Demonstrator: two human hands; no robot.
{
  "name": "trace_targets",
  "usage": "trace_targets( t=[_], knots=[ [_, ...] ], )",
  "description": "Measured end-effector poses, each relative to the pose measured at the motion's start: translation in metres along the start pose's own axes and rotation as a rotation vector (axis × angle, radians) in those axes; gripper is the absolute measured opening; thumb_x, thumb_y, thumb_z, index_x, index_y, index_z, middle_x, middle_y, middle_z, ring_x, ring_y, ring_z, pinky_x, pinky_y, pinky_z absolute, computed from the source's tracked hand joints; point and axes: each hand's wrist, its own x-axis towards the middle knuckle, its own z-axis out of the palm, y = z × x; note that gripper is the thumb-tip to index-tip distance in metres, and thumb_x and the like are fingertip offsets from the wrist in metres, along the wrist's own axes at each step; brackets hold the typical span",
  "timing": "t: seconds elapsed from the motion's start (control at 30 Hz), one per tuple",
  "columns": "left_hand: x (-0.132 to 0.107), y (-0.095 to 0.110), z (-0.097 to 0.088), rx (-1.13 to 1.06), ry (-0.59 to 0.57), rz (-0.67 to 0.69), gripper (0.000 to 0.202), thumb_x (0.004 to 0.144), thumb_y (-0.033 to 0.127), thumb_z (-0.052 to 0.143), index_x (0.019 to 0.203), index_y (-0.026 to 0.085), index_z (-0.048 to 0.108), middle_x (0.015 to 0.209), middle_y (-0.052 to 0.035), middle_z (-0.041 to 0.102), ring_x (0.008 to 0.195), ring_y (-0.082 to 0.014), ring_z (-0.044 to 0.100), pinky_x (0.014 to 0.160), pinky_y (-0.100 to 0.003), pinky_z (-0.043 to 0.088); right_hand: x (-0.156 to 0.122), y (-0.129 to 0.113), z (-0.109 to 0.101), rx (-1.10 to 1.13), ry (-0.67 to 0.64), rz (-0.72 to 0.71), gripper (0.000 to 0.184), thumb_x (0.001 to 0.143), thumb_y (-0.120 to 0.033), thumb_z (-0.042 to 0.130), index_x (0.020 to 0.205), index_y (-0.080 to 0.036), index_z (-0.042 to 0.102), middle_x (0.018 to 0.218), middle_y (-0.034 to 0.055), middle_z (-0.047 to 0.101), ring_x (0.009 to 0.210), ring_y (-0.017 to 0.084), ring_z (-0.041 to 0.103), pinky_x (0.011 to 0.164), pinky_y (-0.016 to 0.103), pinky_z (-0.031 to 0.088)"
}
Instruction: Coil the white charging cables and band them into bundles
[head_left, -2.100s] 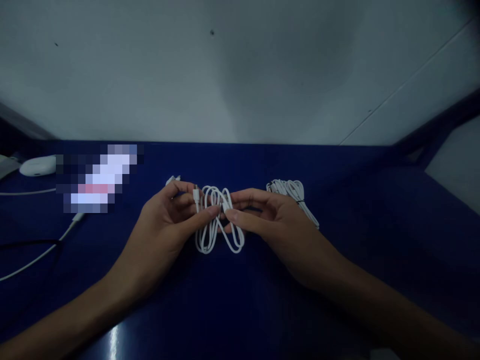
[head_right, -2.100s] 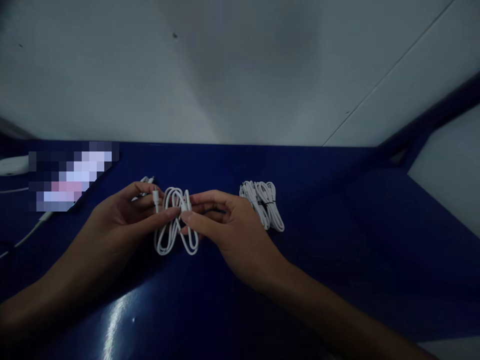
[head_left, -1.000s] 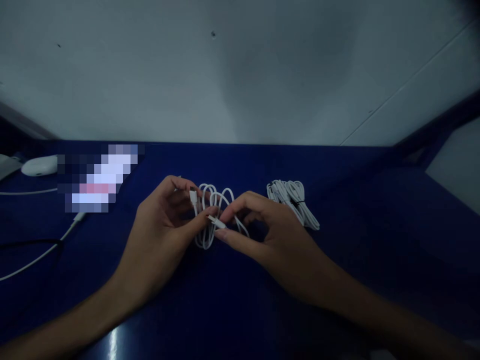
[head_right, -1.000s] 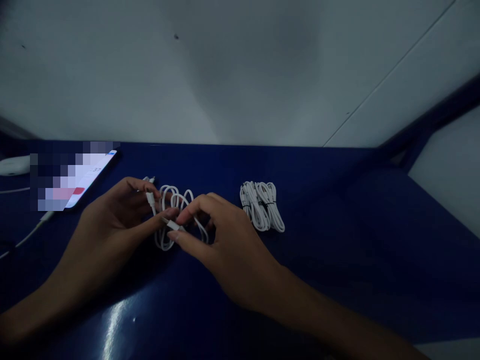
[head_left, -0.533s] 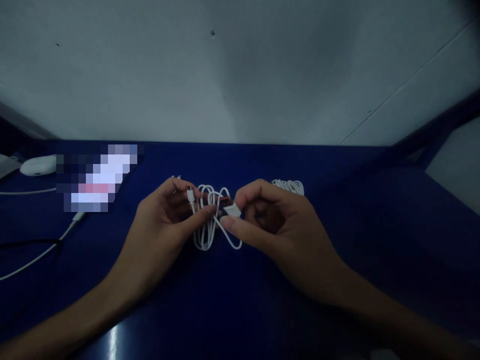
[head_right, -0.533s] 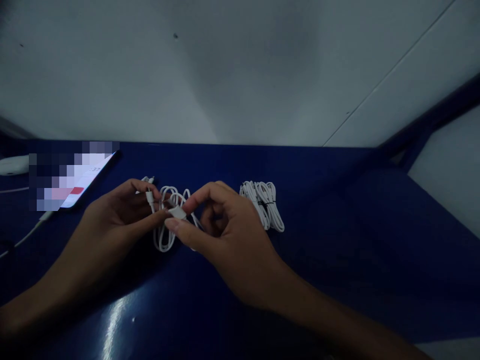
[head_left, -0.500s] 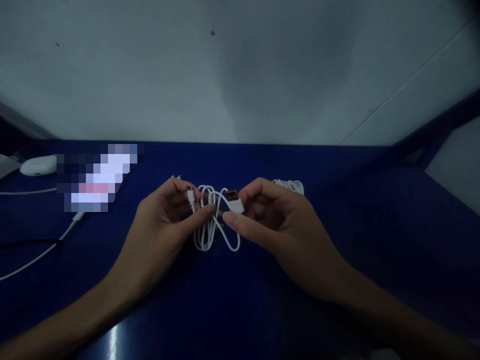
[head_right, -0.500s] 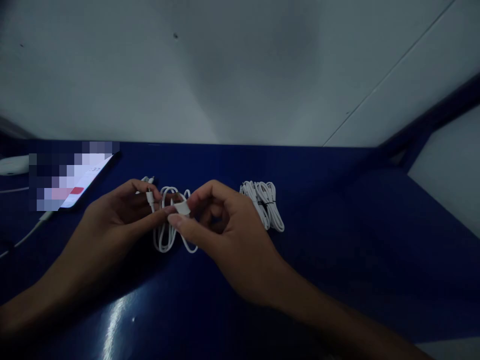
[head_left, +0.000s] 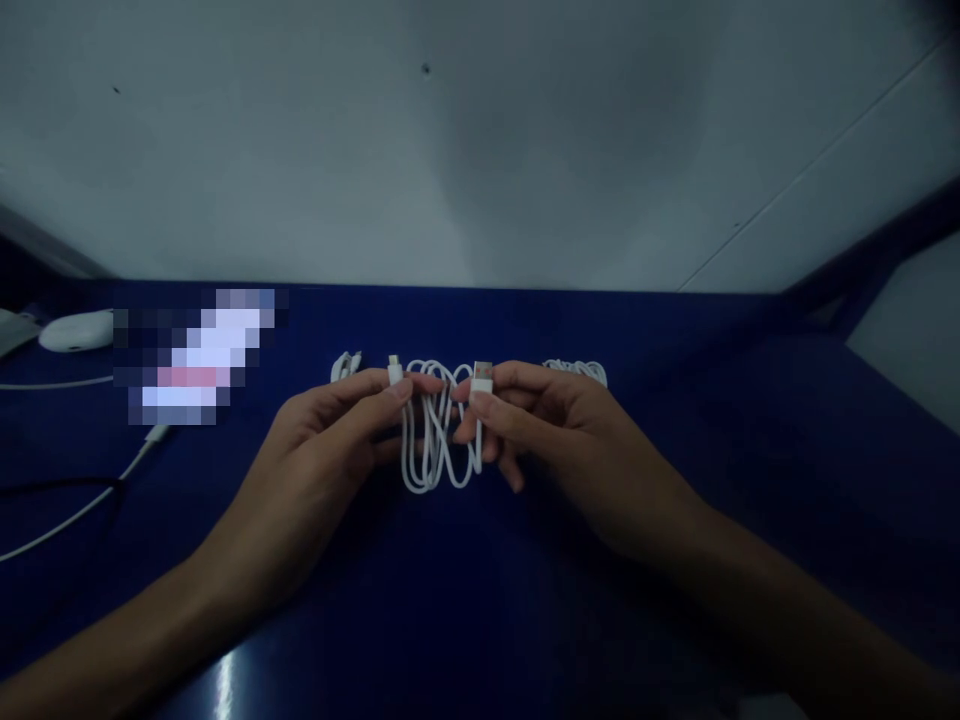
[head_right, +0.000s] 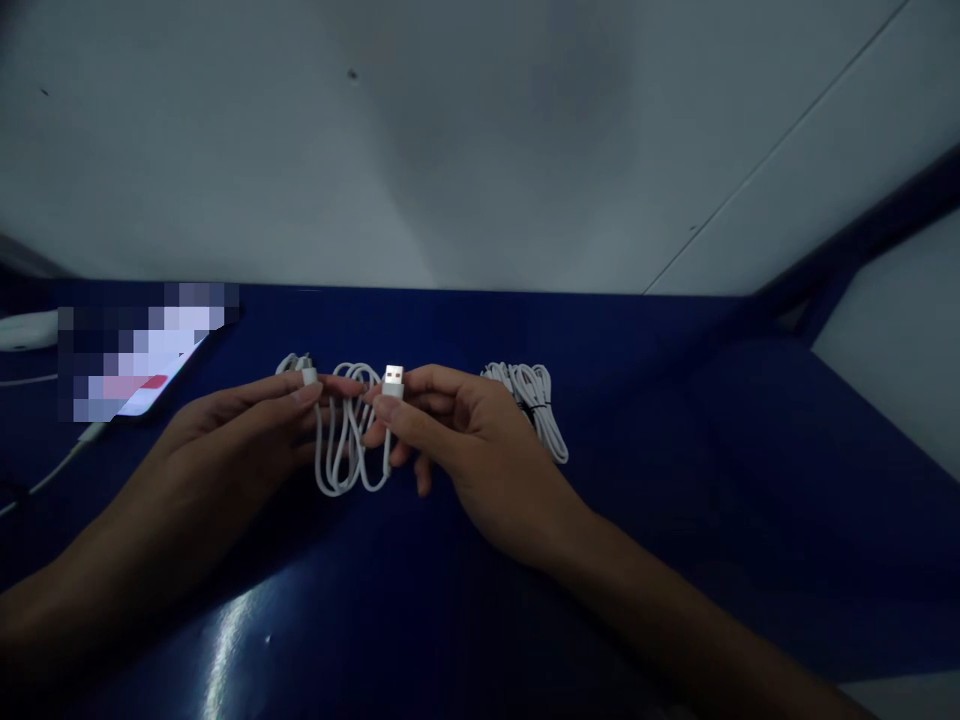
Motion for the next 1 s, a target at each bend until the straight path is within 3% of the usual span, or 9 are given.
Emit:
trace_targets(
  t=[0.2,0.33,0.43,0.57,0.67,0.77,1.0],
  knots=[
    [-0.0012,-0.0044,-0.0031,0.06,0.034,0.05,0.022,0.108,0.038,0.082,0.123,0.026,0.092,0.139,-0.0113,0.086,0.119,-0.0311,0.084,0.109,-0.042,0.068,0.0004,0.0003,-0.0041,-0.119,0.08,-0.026,0.023,0.11,-0.045,0.08,0.102,-0.026,0.09,0.09,0.0019,0.078,0.078,0.016,0.07,0.07,0.029,0.06],
    [-0.0006,-0.0048,-0.0025,0.075,0.053,0.079,0.023,0.106,0.042,0.084,0.12,0.026,0.092,0.138,-0.0114,0.085,0.12,-0.0306,0.083,0.106,-0.038,0.069,-0.0003,0.0004,-0.001,-0.221,0.151,-0.064,0.023,0.109,-0.042,0.08,0.095,-0.026,0.089,0.082,0.0015,0.079,0.069,0.016,0.068,0.066,0.031,0.058],
    [-0.001,-0.0044,-0.002,0.087,0.056,0.1,0.023,0.108,0.043,0.083,0.119,0.026,0.092,0.135,-0.0109,0.086,0.117,-0.0294,0.084,0.105,-0.037,0.069,-0.0029,0.0023,0.0015,-0.309,0.201,-0.086,0.03,0.111,-0.049,0.078,0.095,-0.026,0.086,0.077,0.0011,0.077,0.066,0.017,0.067,0.061,0.033,0.053],
    [-0.0028,-0.0032,-0.0013,0.103,0.078,0.144,0.018,0.108,0.04,0.083,0.118,0.028,0.092,0.137,-0.0076,0.086,0.123,-0.0267,0.082,0.105,-0.03,0.068,-0.0049,0.0053,0.0018,-0.408,0.25,-0.117,0.036,0.114,-0.055,0.072,0.096,-0.026,0.083,0.09,0.0026,0.076,0.071,0.016,0.065,0.06,0.032,0.05],
    [-0.0036,-0.003,-0.0011,0.101,0.076,0.146,0.018,0.109,0.039,0.082,0.119,0.028,0.092,0.137,-0.0066,0.086,0.124,-0.0262,0.082,0.108,-0.03,0.067,-0.0042,0.0054,0.0017,-0.373,0.232,-0.118,0.034,0.115,-0.054,0.069,0.098,-0.027,0.08,0.103,0.0027,0.076,0.071,0.015,0.066,0.06,0.031,0.053],
    [-0.0041,-0.0039,-0.0016,0.105,0.057,0.107,0.021,0.11,0.04,0.081,0.123,0.028,0.092,0.134,-0.0076,0.088,0.119,-0.0263,0.084,0.113,-0.033,0.064,-0.0032,0.0037,0.0027,-0.288,0.144,-0.069,0.042,0.119,-0.055,0.062,0.092,-0.025,0.074,0.084,-0.0011,0.072,0.056,0.012,0.061,0.053,0.029,0.051],
    [-0.0056,-0.0019,-0.0024,0.189,0.038,0.092,0.023,0.109,0.039,0.08,0.128,0.032,0.092,0.132,-0.0057,0.089,0.118,-0.0274,0.085,0.114,-0.036,0.064,-0.002,0.0032,0.0042,-0.229,0.144,-0.058,0.047,0.117,-0.055,0.066,0.082,-0.024,0.074,0.074,-0.0016,0.071,0.05,0.011,0.057,0.049,0.027,0.048]
  ],
)
